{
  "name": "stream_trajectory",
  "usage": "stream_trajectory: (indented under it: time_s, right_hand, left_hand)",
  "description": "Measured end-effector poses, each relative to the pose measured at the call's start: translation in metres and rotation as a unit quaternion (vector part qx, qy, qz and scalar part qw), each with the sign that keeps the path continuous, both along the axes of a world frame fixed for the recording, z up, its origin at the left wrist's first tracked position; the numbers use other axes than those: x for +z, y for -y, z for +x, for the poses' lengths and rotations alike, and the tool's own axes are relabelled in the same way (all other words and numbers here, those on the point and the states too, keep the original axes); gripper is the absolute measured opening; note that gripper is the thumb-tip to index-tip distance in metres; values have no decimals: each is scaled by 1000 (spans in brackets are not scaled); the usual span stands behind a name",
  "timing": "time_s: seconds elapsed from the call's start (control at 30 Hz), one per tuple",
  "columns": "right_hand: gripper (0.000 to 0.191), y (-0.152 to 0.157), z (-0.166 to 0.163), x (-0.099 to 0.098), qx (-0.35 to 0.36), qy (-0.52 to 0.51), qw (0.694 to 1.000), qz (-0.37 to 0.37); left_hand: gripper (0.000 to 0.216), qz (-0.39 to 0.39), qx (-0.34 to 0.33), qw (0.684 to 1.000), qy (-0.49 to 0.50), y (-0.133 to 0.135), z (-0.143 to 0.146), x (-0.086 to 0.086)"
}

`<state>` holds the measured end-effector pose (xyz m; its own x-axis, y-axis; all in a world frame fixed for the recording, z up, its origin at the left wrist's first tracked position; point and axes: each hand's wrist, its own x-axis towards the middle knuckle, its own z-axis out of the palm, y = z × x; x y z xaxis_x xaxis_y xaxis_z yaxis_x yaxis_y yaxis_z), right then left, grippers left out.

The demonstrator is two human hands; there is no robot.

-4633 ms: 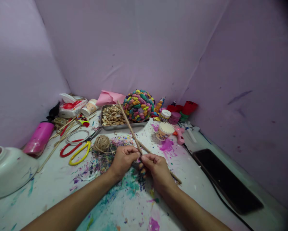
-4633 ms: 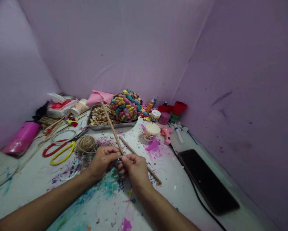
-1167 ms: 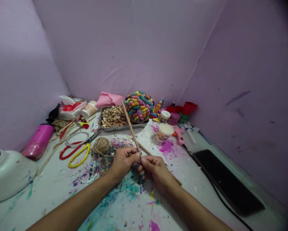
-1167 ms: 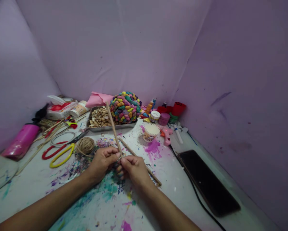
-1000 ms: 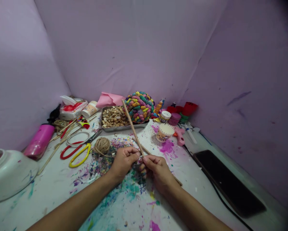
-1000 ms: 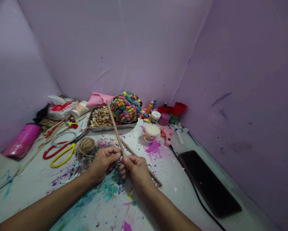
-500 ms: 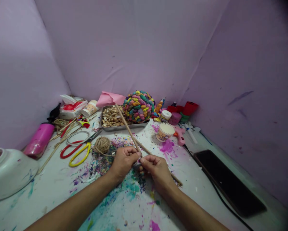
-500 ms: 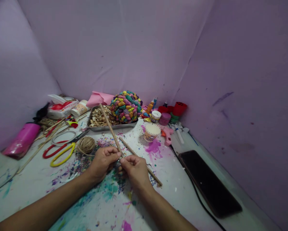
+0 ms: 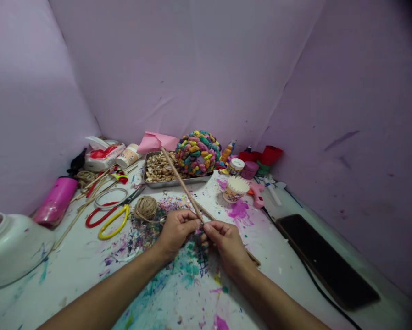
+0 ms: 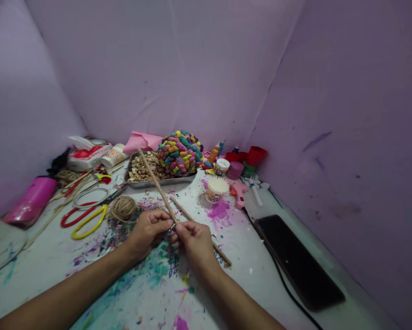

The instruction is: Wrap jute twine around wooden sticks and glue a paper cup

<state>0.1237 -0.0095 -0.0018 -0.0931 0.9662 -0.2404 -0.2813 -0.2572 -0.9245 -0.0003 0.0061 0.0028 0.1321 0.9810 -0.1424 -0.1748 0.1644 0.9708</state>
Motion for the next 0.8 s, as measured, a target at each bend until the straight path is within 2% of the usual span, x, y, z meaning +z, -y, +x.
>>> stream_trajectory:
  time_s: [0.17, 0.3, 0.37, 0.4, 0.47, 0.53, 0.63, 0.7, 0.8]
  right_hand:
    - [29, 0, -2, 0, 2, 29, 1000, -5]
    - [24, -1, 1, 2, 37, 64, 997, 6]
    - [19, 1, 7, 8, 30, 142, 986, 84]
    - [15, 2, 11, 11, 11, 197, 968, 154]
    - [15, 4, 19, 18, -46, 298, 894, 332]
    - [28, 5, 26, 23, -67, 364, 796, 480]
    - [42, 3, 31, 26, -61, 443, 665, 598]
    - [44, 4, 32, 29, -63, 473, 607, 635]
    - [36, 9, 33, 38, -59, 468, 561, 680]
  left_hand:
    - [16, -3, 8, 1000, 5, 2, 1, 3]
    - [15, -17, -3, 1000, 19, 1, -2, 5]
    - [17, -35, -18, 998, 39, 1, -5, 9]
    - [19, -47, -31, 997, 53, 2, -7, 12]
    - [22, -77, -68, 991, 84, 4, -10, 18]
    - [23, -105, -108, 982, 111, 9, -12, 24]
    - [21, -135, -164, 964, 158, 21, -12, 32]
    - [19, -152, -197, 948, 200, 31, -9, 35]
    - [18, -176, -237, 921, 256, 43, -4, 41]
